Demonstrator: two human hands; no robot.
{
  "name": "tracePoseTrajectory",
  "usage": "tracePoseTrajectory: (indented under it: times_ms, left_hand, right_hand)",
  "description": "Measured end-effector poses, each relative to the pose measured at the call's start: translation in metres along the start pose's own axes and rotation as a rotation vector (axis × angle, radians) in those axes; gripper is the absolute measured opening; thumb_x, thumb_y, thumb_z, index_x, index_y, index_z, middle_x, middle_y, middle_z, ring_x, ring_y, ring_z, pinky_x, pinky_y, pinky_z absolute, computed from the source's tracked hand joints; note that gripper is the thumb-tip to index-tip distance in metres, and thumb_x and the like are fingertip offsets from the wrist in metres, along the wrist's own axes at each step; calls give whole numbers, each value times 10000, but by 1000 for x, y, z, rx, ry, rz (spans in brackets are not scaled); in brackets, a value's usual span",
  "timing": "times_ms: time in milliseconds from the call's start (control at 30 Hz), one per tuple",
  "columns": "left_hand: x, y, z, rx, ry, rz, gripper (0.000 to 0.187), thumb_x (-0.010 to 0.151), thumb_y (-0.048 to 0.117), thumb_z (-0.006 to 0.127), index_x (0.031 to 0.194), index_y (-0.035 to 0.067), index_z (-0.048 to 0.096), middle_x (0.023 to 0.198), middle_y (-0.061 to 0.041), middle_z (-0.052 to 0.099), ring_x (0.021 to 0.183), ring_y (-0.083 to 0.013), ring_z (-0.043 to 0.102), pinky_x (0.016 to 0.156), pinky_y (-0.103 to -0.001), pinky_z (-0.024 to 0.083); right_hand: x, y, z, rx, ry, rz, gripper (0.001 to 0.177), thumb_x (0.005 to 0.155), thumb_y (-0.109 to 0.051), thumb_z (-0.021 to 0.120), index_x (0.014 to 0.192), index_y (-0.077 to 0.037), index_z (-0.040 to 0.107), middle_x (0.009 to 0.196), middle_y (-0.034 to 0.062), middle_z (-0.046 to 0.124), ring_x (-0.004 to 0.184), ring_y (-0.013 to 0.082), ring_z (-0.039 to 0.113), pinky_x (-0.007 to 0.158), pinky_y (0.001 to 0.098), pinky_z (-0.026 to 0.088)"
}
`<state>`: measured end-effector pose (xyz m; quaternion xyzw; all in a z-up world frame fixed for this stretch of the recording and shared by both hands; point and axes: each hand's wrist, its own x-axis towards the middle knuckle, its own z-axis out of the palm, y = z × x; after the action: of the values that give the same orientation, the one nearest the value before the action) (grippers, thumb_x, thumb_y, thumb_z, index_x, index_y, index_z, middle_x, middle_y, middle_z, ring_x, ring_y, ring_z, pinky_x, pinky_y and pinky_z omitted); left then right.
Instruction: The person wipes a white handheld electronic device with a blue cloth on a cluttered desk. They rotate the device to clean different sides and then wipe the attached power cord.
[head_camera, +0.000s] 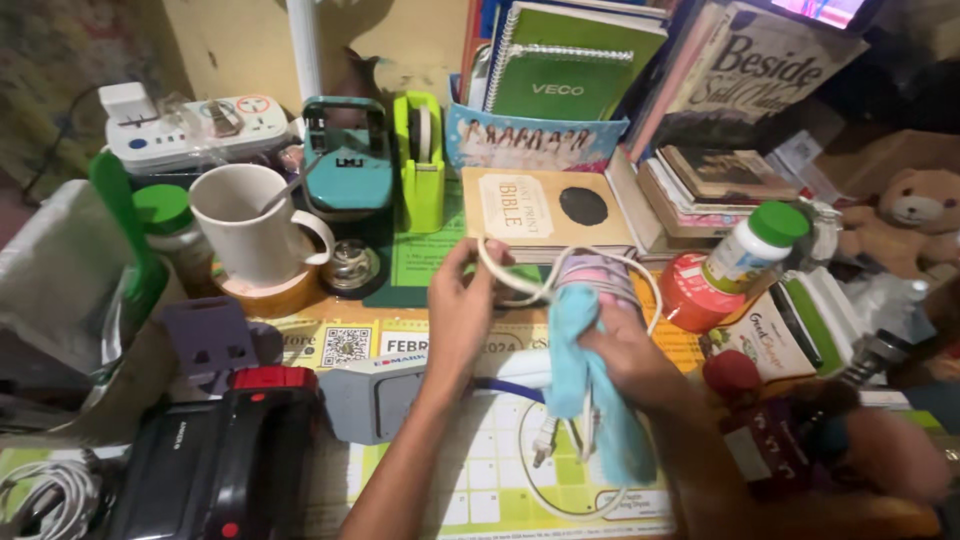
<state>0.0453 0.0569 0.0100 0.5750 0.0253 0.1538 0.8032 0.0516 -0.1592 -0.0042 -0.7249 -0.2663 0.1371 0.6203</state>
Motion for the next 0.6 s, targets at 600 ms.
tracePoseTrajectory:
  times_ms: [600]
  left_hand:
    - [-56,20,28,620,-84,145,205,983,241,584,951,54,661,679,-193,673,585,-386,661,577,-492,488]
  right_hand:
    - [6,-5,6,962,125,-66,230,1032,-219,479,1157,-56,584,839,92,584,673,163,564,581,280,468]
